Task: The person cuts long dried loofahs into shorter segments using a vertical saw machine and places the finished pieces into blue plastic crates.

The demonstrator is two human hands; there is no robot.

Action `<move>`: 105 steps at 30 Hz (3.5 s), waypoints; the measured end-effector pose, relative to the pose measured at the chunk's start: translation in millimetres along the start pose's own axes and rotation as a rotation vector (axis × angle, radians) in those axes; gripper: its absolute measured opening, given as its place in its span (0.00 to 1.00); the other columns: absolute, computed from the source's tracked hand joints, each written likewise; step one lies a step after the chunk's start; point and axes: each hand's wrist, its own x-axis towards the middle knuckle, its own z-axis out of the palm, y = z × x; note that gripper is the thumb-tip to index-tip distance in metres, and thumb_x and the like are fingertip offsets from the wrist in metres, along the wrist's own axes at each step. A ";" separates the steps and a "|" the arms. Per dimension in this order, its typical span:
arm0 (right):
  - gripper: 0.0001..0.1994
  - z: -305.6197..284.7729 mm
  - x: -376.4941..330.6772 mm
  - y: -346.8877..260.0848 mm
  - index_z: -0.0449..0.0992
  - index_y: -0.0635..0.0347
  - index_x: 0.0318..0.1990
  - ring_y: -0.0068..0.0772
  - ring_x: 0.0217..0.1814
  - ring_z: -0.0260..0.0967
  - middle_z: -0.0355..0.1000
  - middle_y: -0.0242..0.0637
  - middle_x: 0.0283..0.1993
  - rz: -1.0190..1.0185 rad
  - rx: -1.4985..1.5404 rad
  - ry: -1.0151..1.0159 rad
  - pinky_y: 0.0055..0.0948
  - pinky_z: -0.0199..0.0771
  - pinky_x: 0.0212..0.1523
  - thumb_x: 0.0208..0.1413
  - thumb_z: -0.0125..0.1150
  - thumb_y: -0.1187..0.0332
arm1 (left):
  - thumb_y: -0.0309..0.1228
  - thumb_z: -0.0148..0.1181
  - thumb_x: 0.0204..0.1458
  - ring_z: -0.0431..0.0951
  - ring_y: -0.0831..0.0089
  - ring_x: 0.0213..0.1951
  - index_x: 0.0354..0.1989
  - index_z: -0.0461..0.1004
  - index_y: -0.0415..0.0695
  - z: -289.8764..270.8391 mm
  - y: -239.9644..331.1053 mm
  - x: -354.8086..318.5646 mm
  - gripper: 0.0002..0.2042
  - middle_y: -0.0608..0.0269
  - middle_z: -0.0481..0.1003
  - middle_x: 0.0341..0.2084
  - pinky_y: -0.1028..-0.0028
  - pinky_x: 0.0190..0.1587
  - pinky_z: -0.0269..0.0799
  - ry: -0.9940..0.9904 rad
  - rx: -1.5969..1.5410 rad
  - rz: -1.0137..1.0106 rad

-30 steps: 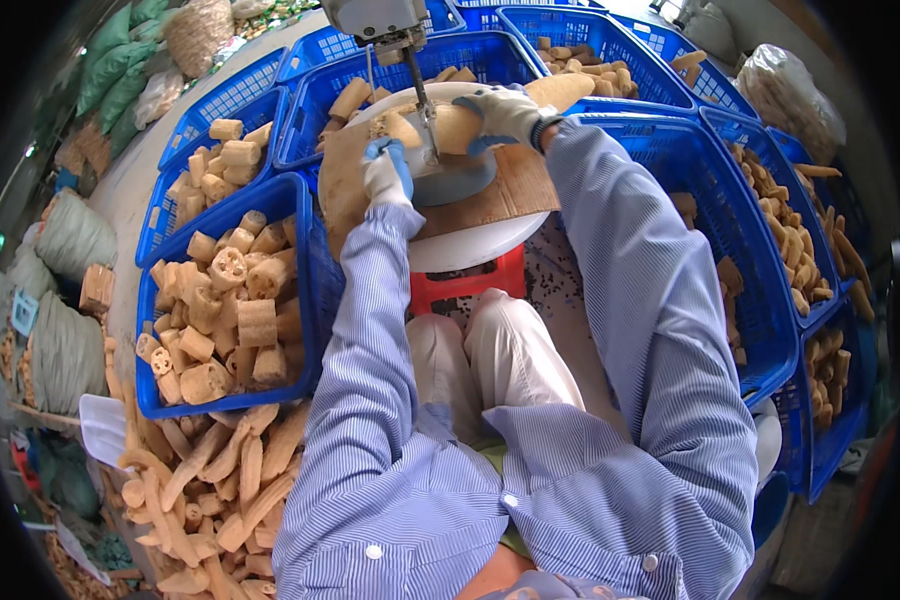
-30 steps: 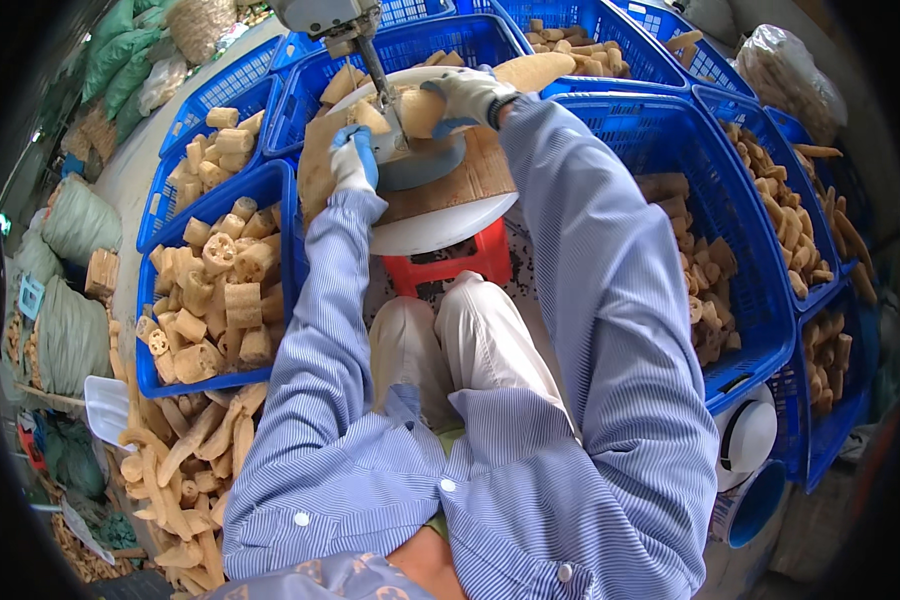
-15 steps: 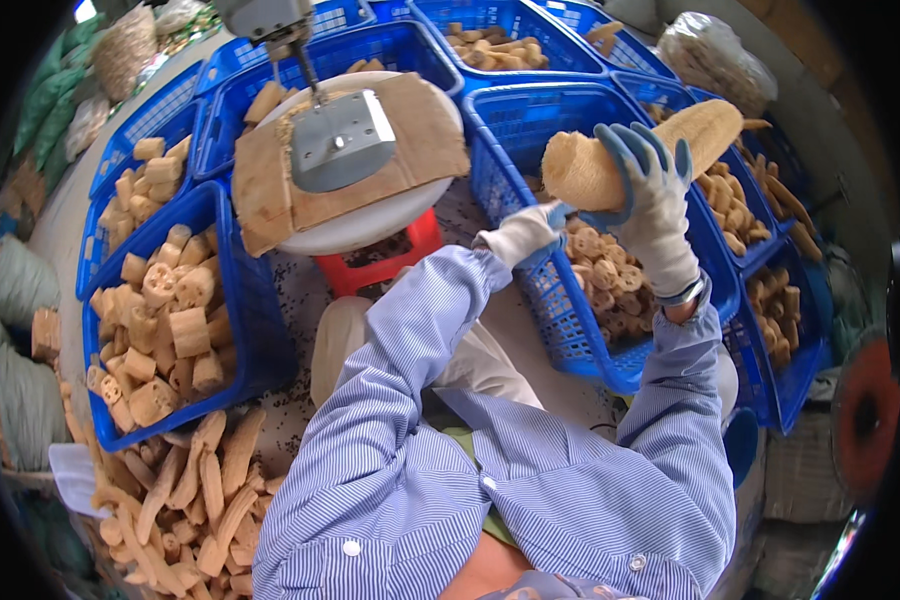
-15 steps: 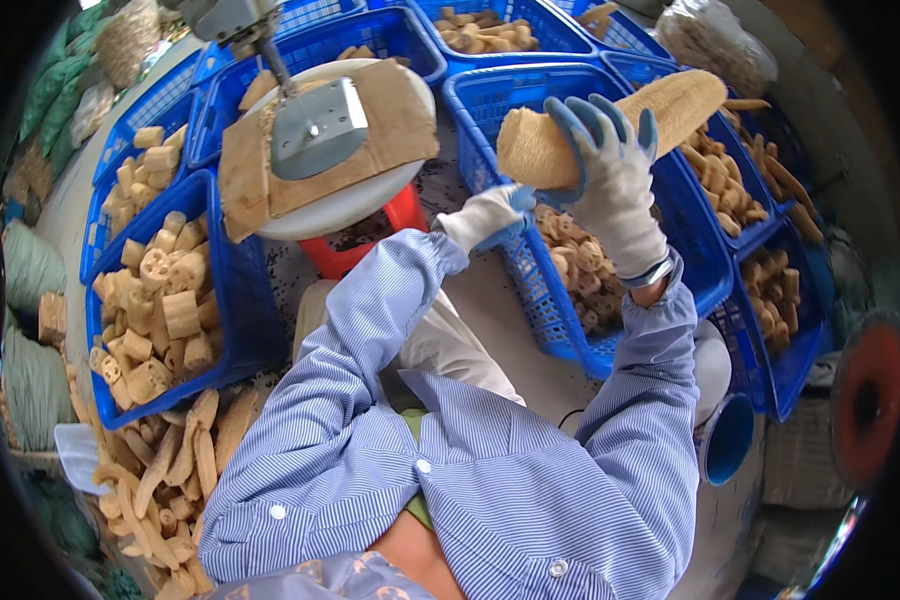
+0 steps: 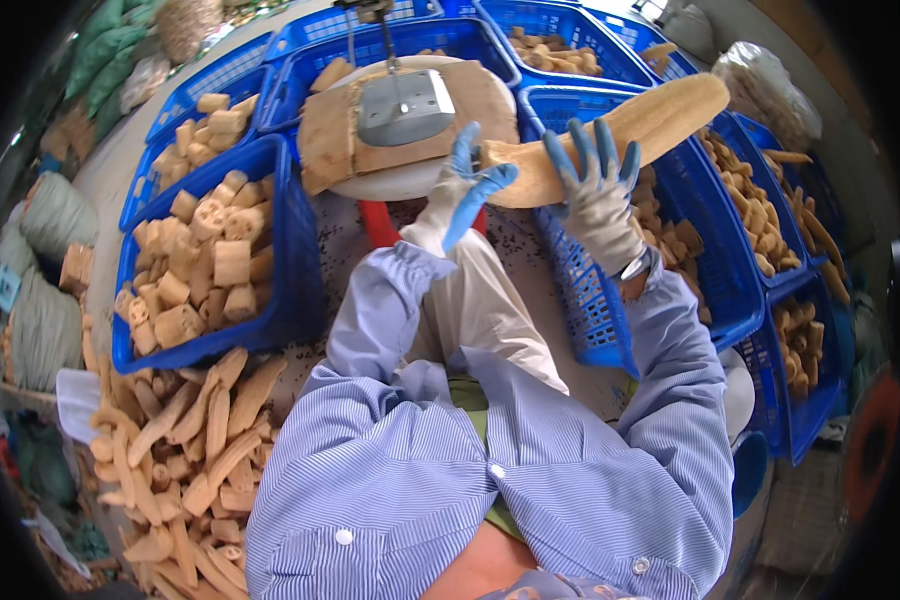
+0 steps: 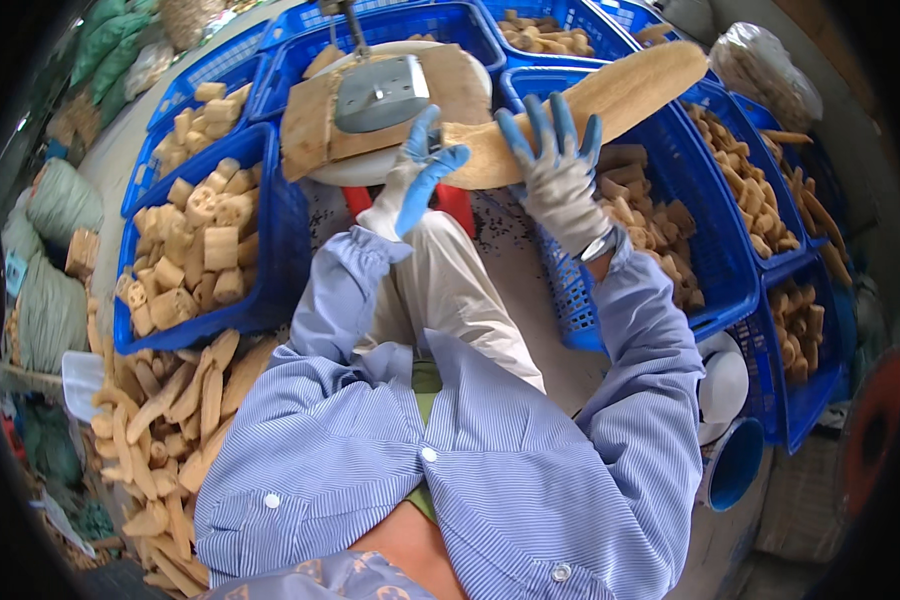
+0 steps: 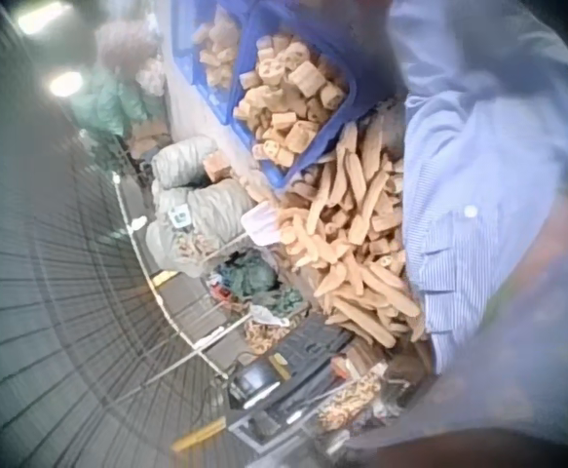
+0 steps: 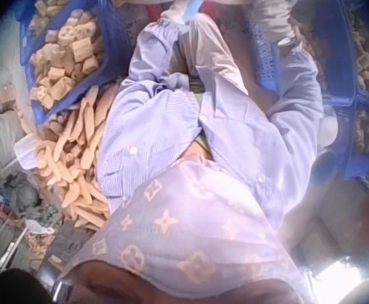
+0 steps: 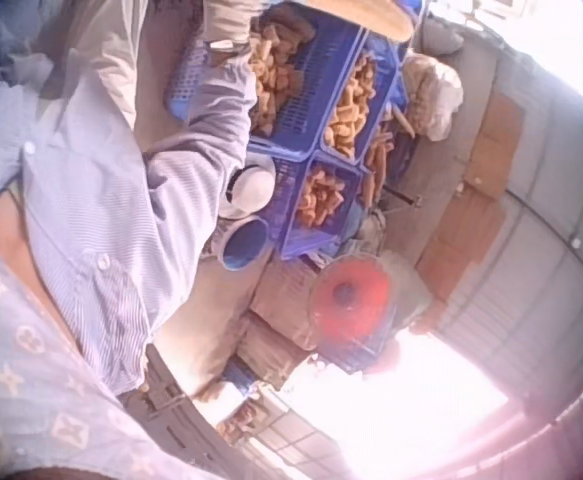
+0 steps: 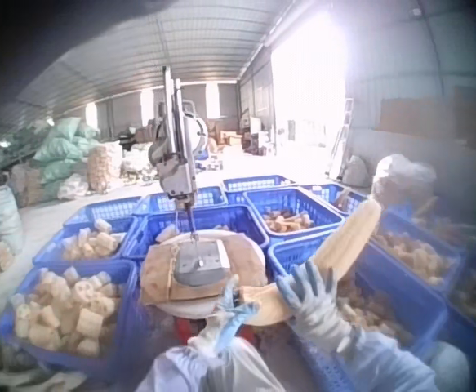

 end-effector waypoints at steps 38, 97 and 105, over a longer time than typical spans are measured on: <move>0.40 138.0 184.9 -104.1 0.56 0.34 0.73 0.52 0.80 0.42 0.52 0.41 0.76 -0.140 0.153 0.100 0.75 0.27 0.73 0.50 0.66 0.62 | 0.39 0.77 0.46 0.63 0.59 0.68 0.76 0.43 0.46 -239.7 70.9 72.2 0.54 0.53 0.59 0.69 0.65 0.70 0.61 0.282 0.571 -0.152; 0.45 156.0 340.4 -69.3 0.73 0.40 0.64 0.47 0.60 0.73 0.76 0.44 0.57 -0.037 0.413 -0.587 0.43 0.72 0.61 0.34 0.80 0.41 | 0.51 0.57 0.58 0.73 0.58 0.59 0.66 0.64 0.45 -295.3 47.8 205.6 0.32 0.51 0.69 0.60 0.59 0.56 0.72 0.680 0.619 -0.419; 0.49 154.9 273.8 -45.5 0.62 0.43 0.69 0.50 0.66 0.64 0.68 0.42 0.62 -0.338 0.208 -0.249 0.48 0.69 0.61 0.33 0.81 0.60 | 0.39 0.59 0.61 0.68 0.62 0.62 0.73 0.51 0.46 -211.2 96.9 53.4 0.34 0.53 0.65 0.61 0.65 0.62 0.66 0.800 0.302 0.677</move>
